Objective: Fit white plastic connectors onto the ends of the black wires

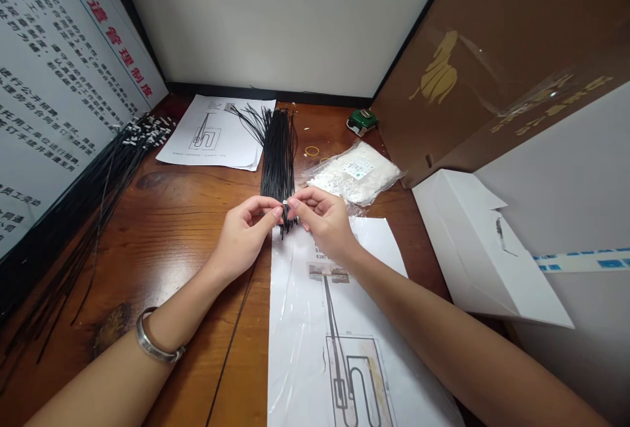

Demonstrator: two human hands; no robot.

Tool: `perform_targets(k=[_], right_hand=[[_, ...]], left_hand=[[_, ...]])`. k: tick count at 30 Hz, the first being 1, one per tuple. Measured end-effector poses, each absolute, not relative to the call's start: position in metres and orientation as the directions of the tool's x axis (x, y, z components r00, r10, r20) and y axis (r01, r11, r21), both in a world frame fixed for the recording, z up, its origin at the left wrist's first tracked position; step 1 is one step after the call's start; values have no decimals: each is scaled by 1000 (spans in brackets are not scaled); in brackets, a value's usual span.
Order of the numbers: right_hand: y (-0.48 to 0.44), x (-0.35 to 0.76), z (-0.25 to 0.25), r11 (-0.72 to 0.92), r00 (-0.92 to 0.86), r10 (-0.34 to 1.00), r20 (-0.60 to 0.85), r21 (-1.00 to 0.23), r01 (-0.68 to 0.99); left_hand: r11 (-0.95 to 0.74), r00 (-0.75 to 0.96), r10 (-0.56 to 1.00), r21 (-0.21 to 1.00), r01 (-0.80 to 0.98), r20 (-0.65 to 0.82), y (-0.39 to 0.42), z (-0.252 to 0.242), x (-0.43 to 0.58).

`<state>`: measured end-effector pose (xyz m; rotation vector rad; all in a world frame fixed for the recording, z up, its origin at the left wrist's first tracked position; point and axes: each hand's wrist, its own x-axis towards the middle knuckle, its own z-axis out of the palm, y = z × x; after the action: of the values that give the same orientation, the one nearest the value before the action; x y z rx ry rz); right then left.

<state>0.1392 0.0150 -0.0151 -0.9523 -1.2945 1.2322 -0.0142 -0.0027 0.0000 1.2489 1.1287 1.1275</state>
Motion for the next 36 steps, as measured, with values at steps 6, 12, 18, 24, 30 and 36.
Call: perform_targets(k=[6,12,18,24,30,36], right_hand=[[13,141,-12,142,-204,967,155,-987,-78],[14,142,-15,132,-275,950,146,-989,-69],[15,146,-17,159,-415,896,155,-987,-27],[16,148,-16,82,-444,890,105,-994,-70],[17,148,-12,36,-458,884,95,-990,-136],[17,148,-11,50,-454,885,104,-990,-128]], left_hand=[[-2,113,994,1000,-3,3,-3,1,-15],[-9,134,991,1000,-6,10,-4,1,-15],[-4,218,976,1000,-8,5,-4,2,-16],[11,268,963,999,48,-24,-5,3,-17],[28,279,959,998,63,-45,-4,3,-16],[35,323,945,999,37,-45,-5,3,-17]])
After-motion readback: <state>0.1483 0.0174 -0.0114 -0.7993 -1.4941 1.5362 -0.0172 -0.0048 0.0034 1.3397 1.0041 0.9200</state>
